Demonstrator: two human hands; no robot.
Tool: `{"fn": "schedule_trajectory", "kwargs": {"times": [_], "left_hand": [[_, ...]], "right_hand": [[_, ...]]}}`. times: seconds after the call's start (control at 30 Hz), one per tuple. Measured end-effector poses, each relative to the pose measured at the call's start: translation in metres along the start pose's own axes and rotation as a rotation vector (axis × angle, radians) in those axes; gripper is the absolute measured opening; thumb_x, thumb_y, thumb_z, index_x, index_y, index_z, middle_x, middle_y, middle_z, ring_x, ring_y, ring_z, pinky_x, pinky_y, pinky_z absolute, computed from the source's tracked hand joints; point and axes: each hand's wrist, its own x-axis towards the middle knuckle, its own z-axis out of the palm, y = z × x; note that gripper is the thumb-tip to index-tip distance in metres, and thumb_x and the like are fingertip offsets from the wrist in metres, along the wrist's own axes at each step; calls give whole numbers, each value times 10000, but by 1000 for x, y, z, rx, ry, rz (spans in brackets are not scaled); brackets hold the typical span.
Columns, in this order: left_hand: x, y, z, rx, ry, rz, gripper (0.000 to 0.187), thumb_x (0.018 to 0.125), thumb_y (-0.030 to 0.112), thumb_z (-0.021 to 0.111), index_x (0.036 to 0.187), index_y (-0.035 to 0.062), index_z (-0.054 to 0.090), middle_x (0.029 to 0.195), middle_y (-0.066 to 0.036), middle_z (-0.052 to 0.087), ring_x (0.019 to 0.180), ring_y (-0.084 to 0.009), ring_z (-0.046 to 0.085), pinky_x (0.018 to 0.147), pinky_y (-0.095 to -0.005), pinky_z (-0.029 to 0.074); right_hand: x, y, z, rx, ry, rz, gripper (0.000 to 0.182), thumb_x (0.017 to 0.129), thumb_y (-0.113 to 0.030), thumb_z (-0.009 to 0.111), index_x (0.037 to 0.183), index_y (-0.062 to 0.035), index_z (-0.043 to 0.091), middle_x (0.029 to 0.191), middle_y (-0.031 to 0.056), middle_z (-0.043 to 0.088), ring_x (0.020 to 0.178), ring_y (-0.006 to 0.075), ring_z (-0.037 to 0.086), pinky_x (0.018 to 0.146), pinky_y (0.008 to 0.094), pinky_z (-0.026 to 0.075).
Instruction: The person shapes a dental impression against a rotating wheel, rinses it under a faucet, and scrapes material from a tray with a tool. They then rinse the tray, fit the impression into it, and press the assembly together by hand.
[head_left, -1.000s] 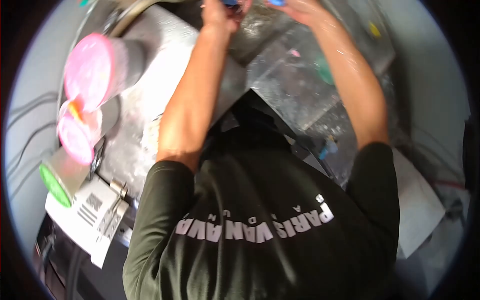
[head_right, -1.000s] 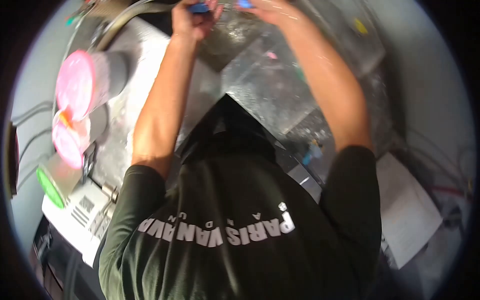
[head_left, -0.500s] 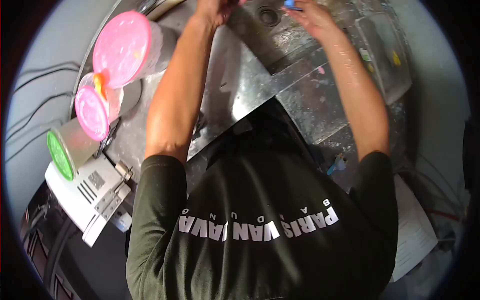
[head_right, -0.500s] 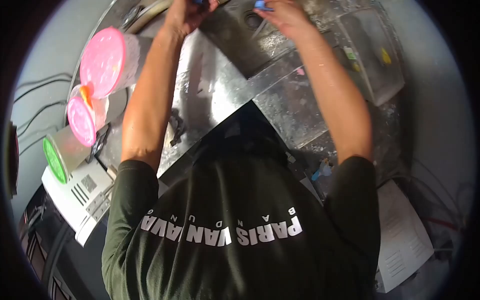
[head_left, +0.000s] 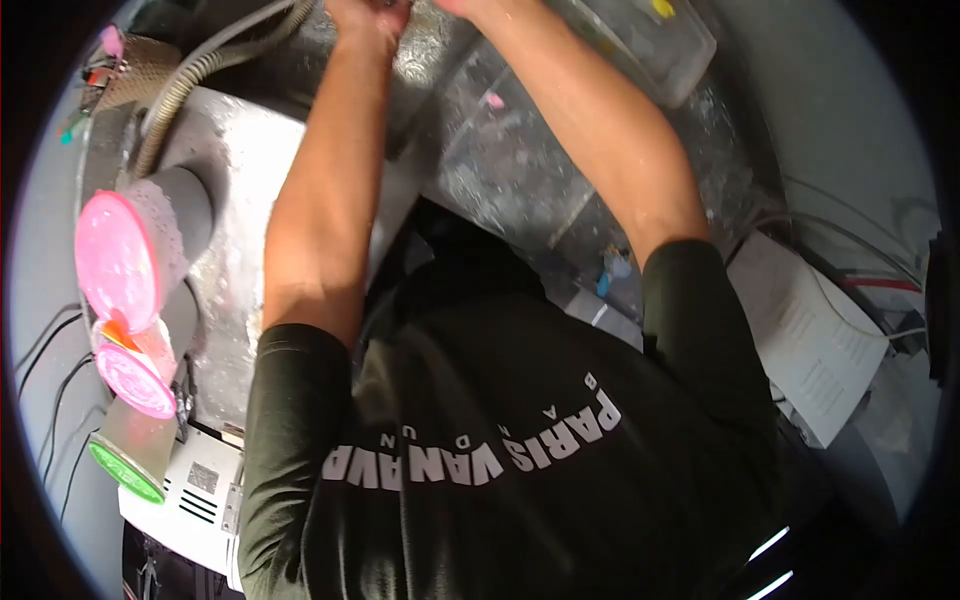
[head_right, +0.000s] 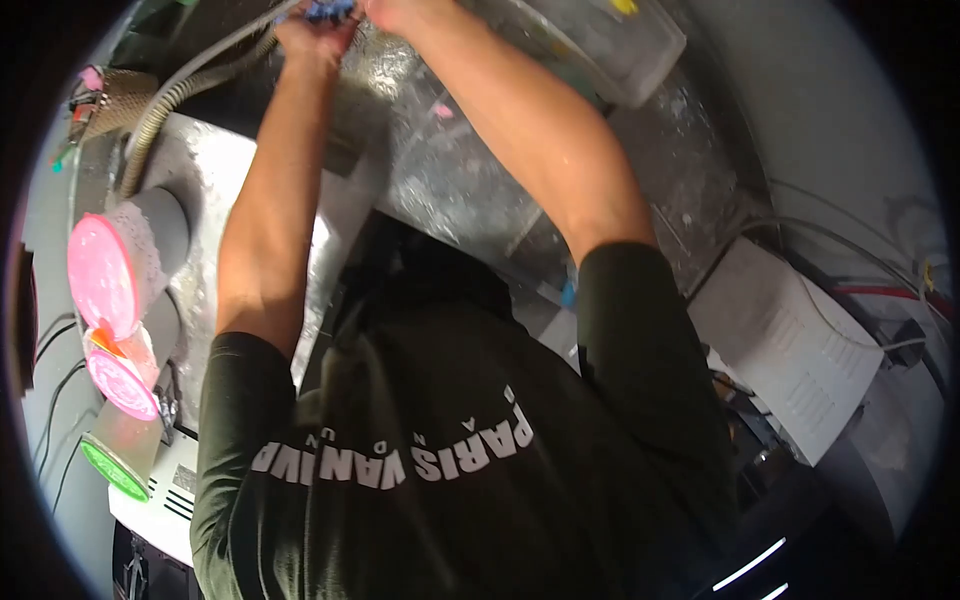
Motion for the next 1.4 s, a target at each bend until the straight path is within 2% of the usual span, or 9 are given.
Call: {"fn": "schedule_trajectory", "kwargs": {"times": [0.33,0.57,0.7,0.8,0.87,1.1,1.17,1.33,1.4], "left_hand": [[153,-60,-70,1470,-180,517,425,1001,441,573,1205,68,563,1047,-149,605,965,-300,638,862,-408,572],[84,-27,-97,1620,-624,519,303,923,295,724,1108,77,624,838,-78,640,764,-267,678,660,-329,568],[48,25,-50,604,-203,-343,159,967,176,520,1084,75,561,973,-186,606,848,-324,644,699,-464,579],[25,29,-39,229,21,-153,168,934,127,563,1086,79,506,989,-182,580,852,-348,636,685,-541,583],[27,40,-56,279,-20,-198,164,944,85,539,1099,61,491,1015,-185,575,910,-359,645,752,-579,607],[-50,69,-29,383,-74,-265,130,938,50,466,1048,-15,490,1034,-228,618,947,-390,686,796,-520,663],[-59,82,-27,359,-82,-230,117,976,84,471,1032,-18,483,1071,-258,629,998,-417,685,847,-537,655],[-132,139,-8,585,-183,-80,194,970,67,556,1107,-45,475,1221,-285,629,1151,-427,670,915,-472,652],[-152,162,-10,710,-190,-69,192,964,70,571,1098,-38,485,1206,-283,644,1136,-423,682,920,-457,652]], "right_hand": [[-193,3,105,-1020,-1029,-843,216,877,-159,704,1001,12,752,981,147,758,934,307,729,910,405,538],[-105,17,36,-1456,-521,-1157,260,961,-231,612,928,-28,771,994,158,706,924,330,673,870,446,519],[-92,30,27,-1041,95,-569,311,1046,-158,483,1154,7,724,1138,139,666,996,201,675,795,341,569],[-42,31,33,105,155,139,226,1041,-71,551,1169,106,604,1057,141,677,993,282,697,843,328,610],[-36,33,26,-153,133,99,187,942,13,616,1113,70,664,1074,167,692,1073,275,684,884,334,600],[-13,-149,32,-1378,482,-1327,533,850,-118,733,1361,-36,602,1460,282,484,1362,432,469,1137,476,392],[22,-207,36,-1583,502,-1886,200,927,-171,605,945,11,685,918,217,731,843,435,700,798,504,556],[22,-256,42,-1916,181,-1349,224,941,-152,577,1064,-29,717,949,232,732,871,420,708,792,494,551],[17,-281,63,-1729,111,-638,643,1000,-202,602,1554,27,372,1481,377,468,1218,486,609,1007,500,513]]}}
